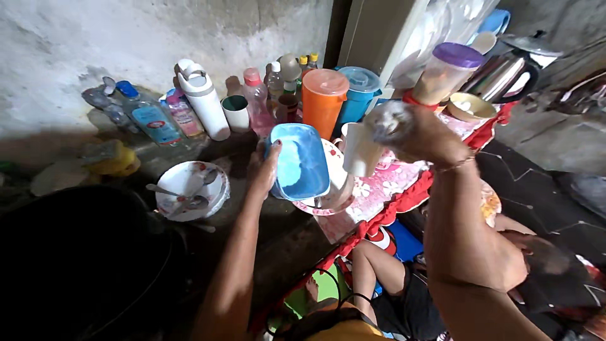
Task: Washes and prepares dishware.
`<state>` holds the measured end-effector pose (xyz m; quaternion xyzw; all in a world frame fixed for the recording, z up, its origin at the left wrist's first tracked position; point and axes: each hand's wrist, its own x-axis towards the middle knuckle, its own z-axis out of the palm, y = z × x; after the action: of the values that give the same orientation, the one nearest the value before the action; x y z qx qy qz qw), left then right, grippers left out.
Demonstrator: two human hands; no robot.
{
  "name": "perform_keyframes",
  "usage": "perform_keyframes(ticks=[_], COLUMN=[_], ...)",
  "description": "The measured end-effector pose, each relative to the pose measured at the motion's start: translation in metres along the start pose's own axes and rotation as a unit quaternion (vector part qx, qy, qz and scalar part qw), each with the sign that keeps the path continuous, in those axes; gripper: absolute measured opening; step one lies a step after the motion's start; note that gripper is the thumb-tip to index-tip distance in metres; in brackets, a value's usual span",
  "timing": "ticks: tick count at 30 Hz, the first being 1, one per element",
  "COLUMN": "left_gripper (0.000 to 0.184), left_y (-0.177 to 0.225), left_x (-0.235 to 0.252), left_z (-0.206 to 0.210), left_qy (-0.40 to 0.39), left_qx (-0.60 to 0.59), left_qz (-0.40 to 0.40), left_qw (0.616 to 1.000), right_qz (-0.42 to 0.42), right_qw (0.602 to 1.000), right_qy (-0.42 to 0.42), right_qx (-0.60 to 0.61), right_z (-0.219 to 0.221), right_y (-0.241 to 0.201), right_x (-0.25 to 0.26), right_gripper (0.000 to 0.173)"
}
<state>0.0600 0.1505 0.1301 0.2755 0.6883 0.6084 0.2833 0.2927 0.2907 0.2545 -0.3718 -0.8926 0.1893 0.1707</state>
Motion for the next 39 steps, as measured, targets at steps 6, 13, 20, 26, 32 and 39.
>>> perform_keyframes(ticks=[6, 13, 20, 26, 32, 39], left_gripper=[0.048, 0.052, 0.038, 0.044, 0.034, 0.033], left_y=[-0.002, -0.005, -0.057, -0.143, -0.162, -0.166], left_x=[0.003, -0.014, -0.004, 0.036, 0.055, 0.071], left_z=[0.056, 0.054, -0.044, -0.140, -0.167, -0.143], left_qy=[-0.103, -0.142, 0.032, 0.095, 0.038, 0.044], left_qx=[0.038, 0.119, 0.220, 0.506, 0.558, 0.497], left_qz=[-0.012, -0.013, -0.005, -0.124, -0.182, -0.230], left_qw=[0.994, 0.983, 0.975, 0.849, 0.809, 0.836], right_qz=[-0.105, 0.057, -0.006, -0.124, -0.205, -0.226], right_qw=[0.991, 0.990, 0.999, 0.990, 0.971, 0.957], right_qy=[0.055, -0.114, -0.009, 0.058, 0.031, -0.037], right_qx=[0.065, -0.055, -0.050, 0.044, 0.121, 0.180], right_z=[0.007, 0.063, 0.069, 0.067, 0.089, 0.140], right_y=[-0.011, 0.001, 0.013, 0.001, -0.020, -0.052], right_x=[-0.008, 0.009, -0.006, -0.029, -0.045, -0.040], right_gripper=[0.045, 0.037, 0.042, 0.051, 0.053, 0.044])
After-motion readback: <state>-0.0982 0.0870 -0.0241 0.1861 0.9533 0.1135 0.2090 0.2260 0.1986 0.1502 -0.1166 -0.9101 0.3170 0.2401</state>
